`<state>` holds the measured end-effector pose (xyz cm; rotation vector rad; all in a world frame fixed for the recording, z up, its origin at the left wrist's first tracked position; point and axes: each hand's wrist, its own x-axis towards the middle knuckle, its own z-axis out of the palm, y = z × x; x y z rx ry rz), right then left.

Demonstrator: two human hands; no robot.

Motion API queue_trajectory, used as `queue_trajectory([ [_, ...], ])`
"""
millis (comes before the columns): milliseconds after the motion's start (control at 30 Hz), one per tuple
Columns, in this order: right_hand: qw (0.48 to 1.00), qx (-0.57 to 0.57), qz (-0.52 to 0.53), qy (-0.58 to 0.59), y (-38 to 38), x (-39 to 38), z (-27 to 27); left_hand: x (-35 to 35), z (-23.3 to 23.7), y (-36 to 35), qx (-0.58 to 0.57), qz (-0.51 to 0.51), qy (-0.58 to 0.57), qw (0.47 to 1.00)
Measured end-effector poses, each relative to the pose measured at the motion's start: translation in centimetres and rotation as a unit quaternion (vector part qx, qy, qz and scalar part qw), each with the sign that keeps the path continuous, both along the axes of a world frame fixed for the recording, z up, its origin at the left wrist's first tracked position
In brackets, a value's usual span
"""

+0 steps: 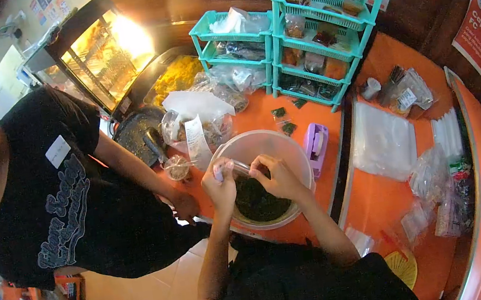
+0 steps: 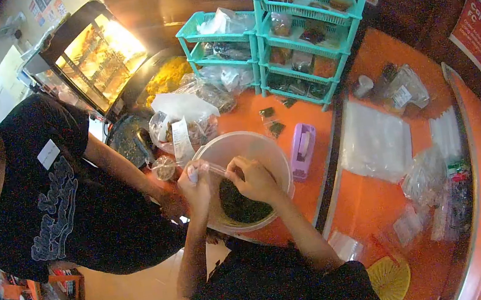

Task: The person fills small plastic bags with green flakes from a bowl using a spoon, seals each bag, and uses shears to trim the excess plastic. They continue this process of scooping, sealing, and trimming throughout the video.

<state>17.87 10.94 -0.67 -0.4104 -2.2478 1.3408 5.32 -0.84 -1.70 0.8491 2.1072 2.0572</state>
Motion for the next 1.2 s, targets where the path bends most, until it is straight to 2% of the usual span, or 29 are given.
queue_trajectory([
  [100, 1.000, 0.022, 0.008, -0.011, -0.1, 0.5, 0.2, 0.0, -0.3, -0.1, 0.016, 0.006, 0.038, 0.999],
  [200, 1.000, 0.018, 0.006, -0.019, -0.4, 0.9, 0.7, -0.1, -0.2, -0.1, 0.026, -0.012, 0.010, 1.000],
  [300, 0.999, 0.029, 0.008, 0.019, 0.1, 1.5, 2.8, -0.7, -0.5, -0.1, 0.056, -0.100, -0.061, 0.992],
  [333, 0.999, 0.037, 0.009, 0.038, 0.8, 1.6, 3.5, -0.6, 0.0, 0.0, 0.057, -0.106, -0.049, 0.992],
  [400, 0.993, 0.012, -0.045, 0.108, 3.2, 1.2, 3.4, -0.6, 1.4, 0.3, 0.059, -0.117, -0.024, 0.991],
  [467, 0.982, 0.001, -0.159, 0.105, 4.8, 1.6, 6.2, -0.7, 1.4, 0.2, 0.077, -0.136, -0.064, 0.986],
  [567, 0.923, 0.161, -0.318, 0.148, 5.4, 1.0, 9.8, -1.5, 0.2, -0.2, 0.107, -0.204, -0.157, 0.960],
  [667, 0.934, 0.203, -0.245, 0.166, 4.3, 0.4, 9.2, -1.6, 0.4, -0.6, 0.169, -0.268, -0.246, 0.916],
  [767, 0.970, 0.216, -0.068, 0.084, 2.4, 0.3, 5.9, -2.1, -0.4, -0.7, 0.216, -0.302, -0.312, 0.874],
  [867, 0.998, 0.039, -0.008, 0.053, -0.6, -0.8, 4.9, -1.9, 0.3, -0.8, 0.228, -0.315, -0.325, 0.862],
  [900, 0.996, 0.044, -0.024, 0.071, -1.3, -1.3, 4.9, -1.6, 0.6, -0.6, 0.230, -0.308, -0.338, 0.859],
  [967, 0.999, 0.028, -0.003, 0.037, -1.7, -1.7, 4.2, -1.0, 1.0, -0.4, 0.233, -0.275, -0.368, 0.857],
  [1000, 1.000, 0.021, 0.008, 0.019, -1.8, -1.8, 4.0, -1.3, 0.4, -0.5, 0.216, -0.273, -0.345, 0.872],
  [1100, 0.993, -0.096, 0.037, -0.065, -2.4, -1.1, 3.8, -1.8, -0.9, -0.6, 0.174, -0.256, -0.274, 0.911],
  [1200, 0.984, -0.168, 0.058, -0.019, -3.2, -1.0, 3.0, -1.7, -0.8, -0.4, 0.151, -0.237, -0.229, 0.932],
])
